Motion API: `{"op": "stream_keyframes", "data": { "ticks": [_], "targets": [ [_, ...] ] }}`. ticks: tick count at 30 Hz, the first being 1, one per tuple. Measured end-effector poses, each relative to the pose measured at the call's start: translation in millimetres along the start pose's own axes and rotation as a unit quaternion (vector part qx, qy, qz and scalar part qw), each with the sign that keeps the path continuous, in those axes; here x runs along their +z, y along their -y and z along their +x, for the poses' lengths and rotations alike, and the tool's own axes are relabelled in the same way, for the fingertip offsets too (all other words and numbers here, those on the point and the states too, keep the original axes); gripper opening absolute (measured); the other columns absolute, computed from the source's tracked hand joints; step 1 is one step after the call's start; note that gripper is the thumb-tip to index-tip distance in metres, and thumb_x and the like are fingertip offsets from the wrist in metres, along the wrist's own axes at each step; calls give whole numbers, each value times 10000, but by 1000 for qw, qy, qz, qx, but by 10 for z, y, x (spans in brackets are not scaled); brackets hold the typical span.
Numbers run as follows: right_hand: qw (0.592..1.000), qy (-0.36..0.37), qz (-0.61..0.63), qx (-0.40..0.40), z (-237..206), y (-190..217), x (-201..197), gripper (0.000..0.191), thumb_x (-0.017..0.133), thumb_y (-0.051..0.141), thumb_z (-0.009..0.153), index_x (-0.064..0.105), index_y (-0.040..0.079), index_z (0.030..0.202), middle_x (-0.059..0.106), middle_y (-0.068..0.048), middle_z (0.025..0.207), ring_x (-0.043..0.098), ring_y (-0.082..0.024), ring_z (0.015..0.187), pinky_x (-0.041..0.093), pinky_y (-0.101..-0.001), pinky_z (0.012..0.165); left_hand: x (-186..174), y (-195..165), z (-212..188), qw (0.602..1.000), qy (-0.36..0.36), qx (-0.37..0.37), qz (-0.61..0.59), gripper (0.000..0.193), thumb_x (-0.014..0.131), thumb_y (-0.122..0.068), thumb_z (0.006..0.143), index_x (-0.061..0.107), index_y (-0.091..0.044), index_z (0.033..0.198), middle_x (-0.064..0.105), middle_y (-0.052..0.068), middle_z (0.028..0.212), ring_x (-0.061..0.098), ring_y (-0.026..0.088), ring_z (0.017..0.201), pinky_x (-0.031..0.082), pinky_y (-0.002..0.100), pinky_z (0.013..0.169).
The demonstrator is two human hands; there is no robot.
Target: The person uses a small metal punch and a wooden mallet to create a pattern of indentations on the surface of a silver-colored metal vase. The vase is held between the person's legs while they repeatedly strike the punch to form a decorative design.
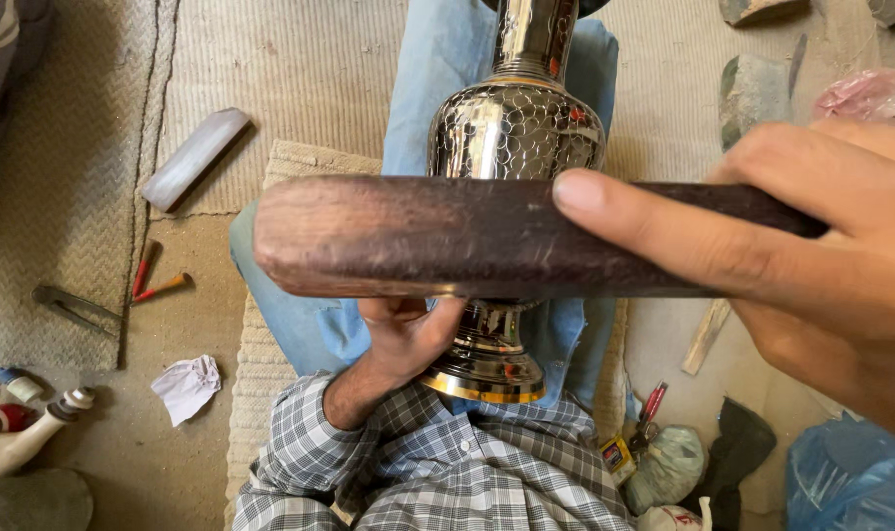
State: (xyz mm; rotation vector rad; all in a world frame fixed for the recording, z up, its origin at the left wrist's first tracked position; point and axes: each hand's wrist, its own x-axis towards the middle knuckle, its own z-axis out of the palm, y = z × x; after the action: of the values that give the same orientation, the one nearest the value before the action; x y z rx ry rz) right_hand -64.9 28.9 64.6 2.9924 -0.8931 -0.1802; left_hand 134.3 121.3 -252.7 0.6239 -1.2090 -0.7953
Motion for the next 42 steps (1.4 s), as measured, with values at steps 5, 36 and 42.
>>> {"op": "stream_keyframes", "data": {
  "ticks": [5, 36, 42],
  "targets": [
    [991, 52, -119, 21, 1, -4, -27, 1010, 730, -67, 639, 503, 371, 1521, 487, -11, 671, 424, -181, 553, 392, -360, 525, 75, 0, 85, 998, -57, -17, 16, 901, 678, 129, 1005, 81, -146, 1622, 552, 168, 1402, 656, 215, 1191, 602, 331, 996],
    [961, -124, 167, 182, -1392, -245, 1075, 777, 725, -56, 804, 466, 74, 1525, 658, -112, 980, 603, -196, 734, 485, -294, 637, 44, -510, 1269, 944, 308, 45, 108, 435, 766, -84, 988, 626, -152, 1394, 759, 48, 1191, 774, 186, 939, 639, 308, 818],
    [945, -204, 135, 217, -1810, 65, 1585, 723, 738, -17, 906, 400, 93, 1535, 679, -119, 1039, 652, -185, 792, 518, -284, 692, 9, -476, 1461, 906, 418, 57, 33, 649, 643, 31, 928, 498, -244, 1498, 729, -10, 1298, 766, 155, 1051, 642, 288, 863]
  ]
}}
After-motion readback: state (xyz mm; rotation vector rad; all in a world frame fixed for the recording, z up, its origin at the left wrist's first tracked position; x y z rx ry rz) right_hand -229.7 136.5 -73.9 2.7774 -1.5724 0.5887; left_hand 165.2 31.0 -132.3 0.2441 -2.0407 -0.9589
